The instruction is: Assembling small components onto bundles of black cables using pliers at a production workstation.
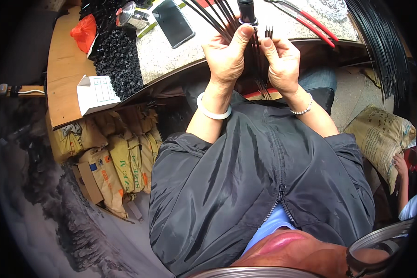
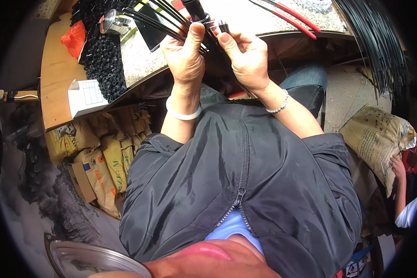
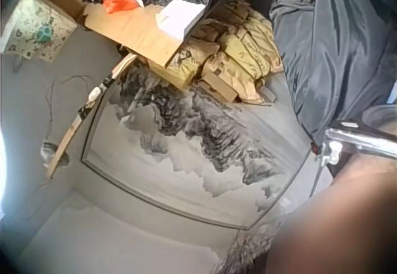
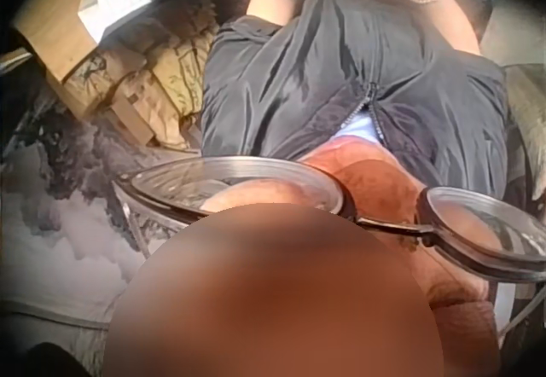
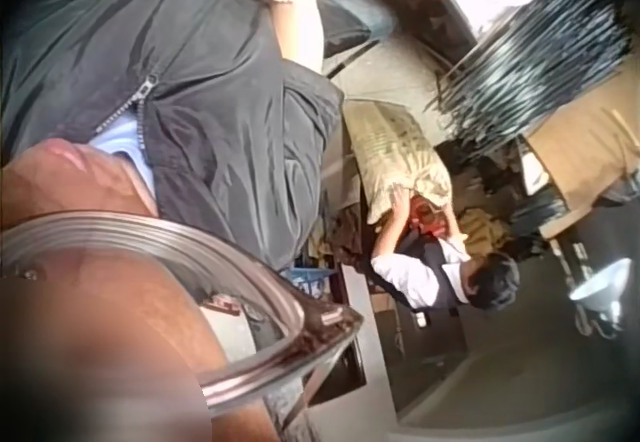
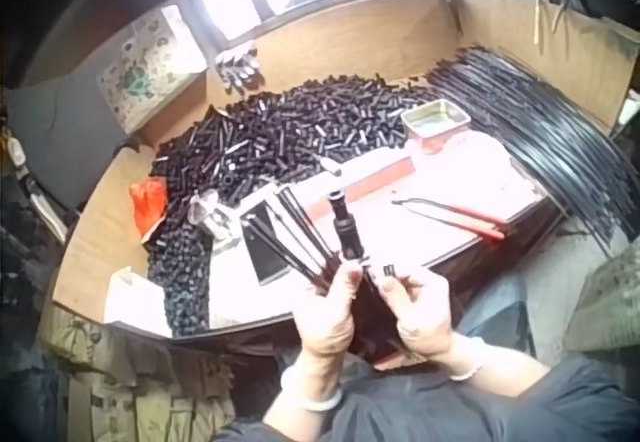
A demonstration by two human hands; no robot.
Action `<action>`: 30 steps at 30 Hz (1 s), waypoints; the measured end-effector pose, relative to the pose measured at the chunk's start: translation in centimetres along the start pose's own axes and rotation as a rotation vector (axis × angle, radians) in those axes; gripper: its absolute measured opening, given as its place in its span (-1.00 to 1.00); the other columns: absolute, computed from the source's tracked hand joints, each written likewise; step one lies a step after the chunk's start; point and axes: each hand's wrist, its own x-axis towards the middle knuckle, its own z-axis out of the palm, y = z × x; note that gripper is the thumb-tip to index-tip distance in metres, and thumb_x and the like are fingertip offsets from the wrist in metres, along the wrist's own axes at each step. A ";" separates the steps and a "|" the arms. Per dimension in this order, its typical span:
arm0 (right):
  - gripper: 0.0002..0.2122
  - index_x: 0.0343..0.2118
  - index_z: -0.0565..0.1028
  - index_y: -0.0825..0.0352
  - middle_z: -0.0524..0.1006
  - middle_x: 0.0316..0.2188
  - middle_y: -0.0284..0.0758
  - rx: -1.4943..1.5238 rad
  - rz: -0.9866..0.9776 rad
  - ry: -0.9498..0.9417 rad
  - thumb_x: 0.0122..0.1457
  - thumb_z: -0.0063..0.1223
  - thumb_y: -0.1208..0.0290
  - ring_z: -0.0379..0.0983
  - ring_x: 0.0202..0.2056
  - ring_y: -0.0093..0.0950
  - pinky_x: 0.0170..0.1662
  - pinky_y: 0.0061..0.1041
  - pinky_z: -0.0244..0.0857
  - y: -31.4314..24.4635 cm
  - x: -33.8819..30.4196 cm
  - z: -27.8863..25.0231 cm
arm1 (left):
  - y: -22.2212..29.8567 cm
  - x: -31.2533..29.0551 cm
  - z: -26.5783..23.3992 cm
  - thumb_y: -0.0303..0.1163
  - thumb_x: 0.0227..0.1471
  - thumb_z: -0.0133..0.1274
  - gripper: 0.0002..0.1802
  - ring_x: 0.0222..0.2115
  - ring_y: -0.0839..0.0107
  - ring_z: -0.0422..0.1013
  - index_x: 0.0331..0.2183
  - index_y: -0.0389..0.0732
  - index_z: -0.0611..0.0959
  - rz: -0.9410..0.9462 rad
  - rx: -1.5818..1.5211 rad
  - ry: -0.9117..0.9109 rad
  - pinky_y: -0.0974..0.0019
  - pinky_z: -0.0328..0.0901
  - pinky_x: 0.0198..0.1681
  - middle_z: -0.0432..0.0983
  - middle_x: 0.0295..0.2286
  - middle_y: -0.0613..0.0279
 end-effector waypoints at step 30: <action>-0.90 -0.32 0.47 0.42 0.51 -0.37 -0.36 0.064 0.130 -0.147 0.10 0.02 0.54 0.41 -0.35 -0.66 -0.23 -0.73 0.28 0.2 1.7 -0.7 | 0.2 -0.4 0.5 -0.52 -0.13 0.19 -0.75 -0.46 0.58 0.41 -0.31 -0.34 0.55 0.081 0.047 0.069 0.53 0.31 -0.33 0.51 -0.48 0.30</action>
